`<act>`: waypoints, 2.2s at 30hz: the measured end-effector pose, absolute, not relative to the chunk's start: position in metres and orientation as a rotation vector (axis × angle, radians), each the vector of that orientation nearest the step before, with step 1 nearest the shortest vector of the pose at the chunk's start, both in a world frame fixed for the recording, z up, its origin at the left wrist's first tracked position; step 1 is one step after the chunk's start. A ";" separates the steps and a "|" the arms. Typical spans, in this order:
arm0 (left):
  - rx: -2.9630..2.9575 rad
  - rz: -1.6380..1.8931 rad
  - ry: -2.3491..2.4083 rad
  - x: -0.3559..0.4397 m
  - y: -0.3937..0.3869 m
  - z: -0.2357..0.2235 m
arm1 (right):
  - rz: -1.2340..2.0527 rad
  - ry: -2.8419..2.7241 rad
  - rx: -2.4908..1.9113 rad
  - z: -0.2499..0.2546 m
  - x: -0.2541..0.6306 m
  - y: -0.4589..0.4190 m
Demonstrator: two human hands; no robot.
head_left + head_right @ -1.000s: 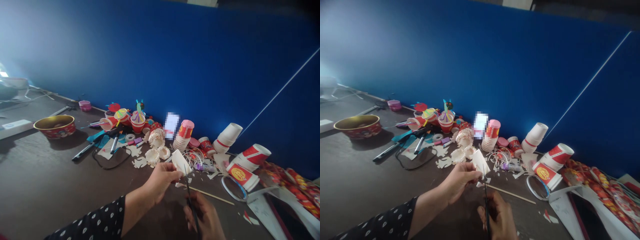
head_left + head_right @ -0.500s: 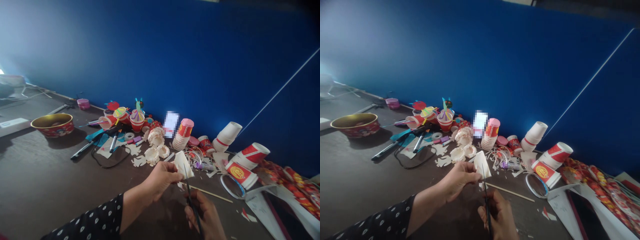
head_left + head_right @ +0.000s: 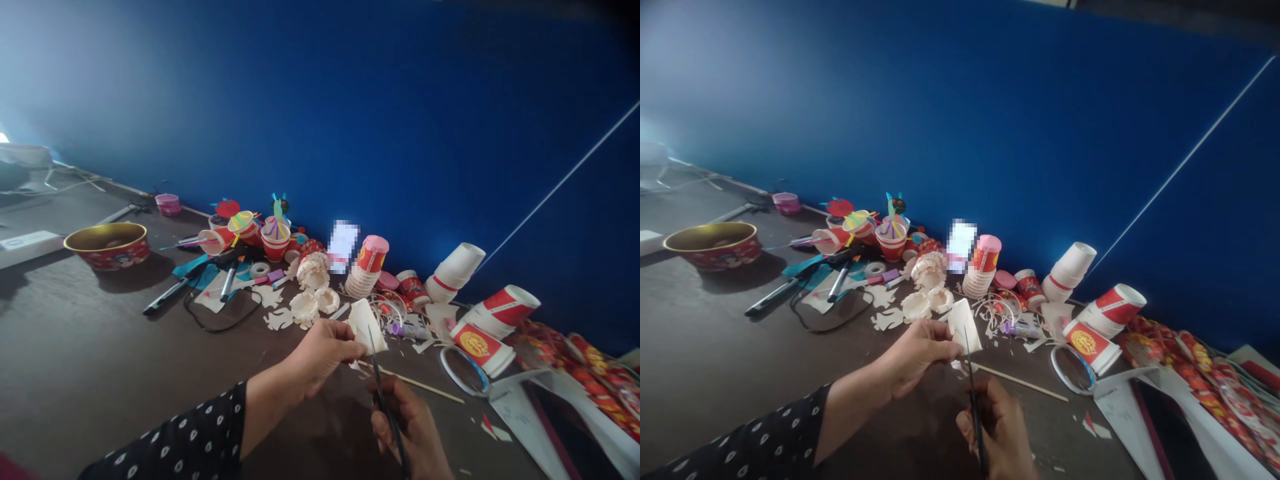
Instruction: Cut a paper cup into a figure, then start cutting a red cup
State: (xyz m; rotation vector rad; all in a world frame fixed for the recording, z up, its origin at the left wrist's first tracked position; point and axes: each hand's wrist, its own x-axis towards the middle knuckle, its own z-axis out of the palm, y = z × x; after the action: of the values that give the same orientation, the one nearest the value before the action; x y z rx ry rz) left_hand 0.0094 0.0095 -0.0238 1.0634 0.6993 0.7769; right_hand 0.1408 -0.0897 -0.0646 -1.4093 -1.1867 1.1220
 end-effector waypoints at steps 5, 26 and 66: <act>1.051 0.767 0.698 0.009 0.010 -0.026 | 1.127 -1.248 -1.395 -0.061 0.143 -0.091; 1.076 0.770 0.734 0.010 0.009 -0.024 | 1.110 -1.209 -1.465 -0.064 0.144 -0.093; 1.014 0.860 0.668 0.004 0.016 -0.021 | 1.107 -1.112 -1.444 -0.066 0.140 -0.098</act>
State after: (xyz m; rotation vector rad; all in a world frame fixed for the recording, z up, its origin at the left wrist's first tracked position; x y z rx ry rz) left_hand 0.0040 0.0156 -0.0209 1.0137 0.6681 0.8597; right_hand 0.1395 -0.0978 -0.0656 -1.4437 -1.1118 1.1071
